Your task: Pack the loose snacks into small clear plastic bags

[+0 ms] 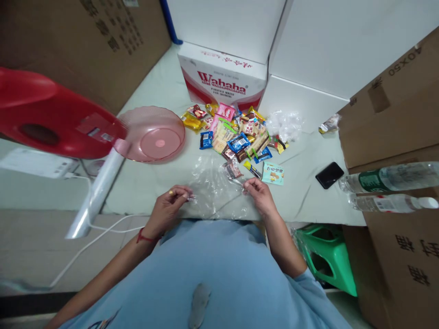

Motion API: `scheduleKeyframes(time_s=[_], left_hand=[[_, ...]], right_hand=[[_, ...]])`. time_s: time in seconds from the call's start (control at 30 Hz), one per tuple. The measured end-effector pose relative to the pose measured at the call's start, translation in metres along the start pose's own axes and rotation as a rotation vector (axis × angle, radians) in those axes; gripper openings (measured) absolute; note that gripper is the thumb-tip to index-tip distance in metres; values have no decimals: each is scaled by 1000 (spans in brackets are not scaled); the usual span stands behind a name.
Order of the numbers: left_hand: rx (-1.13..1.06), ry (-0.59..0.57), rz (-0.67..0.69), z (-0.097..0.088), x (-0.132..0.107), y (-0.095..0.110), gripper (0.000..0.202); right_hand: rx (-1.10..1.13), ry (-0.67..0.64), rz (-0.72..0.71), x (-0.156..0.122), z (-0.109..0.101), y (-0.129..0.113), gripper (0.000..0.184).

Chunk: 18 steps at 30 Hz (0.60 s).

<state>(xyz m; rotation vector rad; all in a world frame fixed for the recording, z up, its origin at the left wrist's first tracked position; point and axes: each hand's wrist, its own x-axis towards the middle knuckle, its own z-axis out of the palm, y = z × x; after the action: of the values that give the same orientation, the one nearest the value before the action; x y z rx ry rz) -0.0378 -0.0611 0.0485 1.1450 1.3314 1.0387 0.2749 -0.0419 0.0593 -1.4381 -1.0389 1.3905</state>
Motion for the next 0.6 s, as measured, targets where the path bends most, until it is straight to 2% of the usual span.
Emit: scheduleKeyframes(time_s=[0.13,0.2,0.23,0.3,0.33,0.37,0.47,0.53,0.6], left_hand=[[89,23,-205,-24,1,-18,34],[76,160,-248,-30,2,-15,33],[86,270,-200,-30,2,-8,28],[170,468,15,-25,2,11,13],[235,500,149,-19,2,23,10],[302,463,269,-11,3,34,13],[487,84,485,20,12,50,18],[649,-88,504,40,22,44,12],[743,-113,417,56,30,29,17]], right_hand=[[-133,8,-17,-5,-11,15,44],[-189,10,-53,-6,-13,19,41],[-198,12,-76,-6,-12,21,40],[-193,5,-124,-5,-9,21,37],[-186,-6,-148,-5,-6,20,35],[-183,-21,-174,-5,-3,19,35],[-219,-54,-269,-4,3,18,32],[-277,-46,-335,-5,3,20,30],[-327,-9,-384,-7,-1,24,28]])
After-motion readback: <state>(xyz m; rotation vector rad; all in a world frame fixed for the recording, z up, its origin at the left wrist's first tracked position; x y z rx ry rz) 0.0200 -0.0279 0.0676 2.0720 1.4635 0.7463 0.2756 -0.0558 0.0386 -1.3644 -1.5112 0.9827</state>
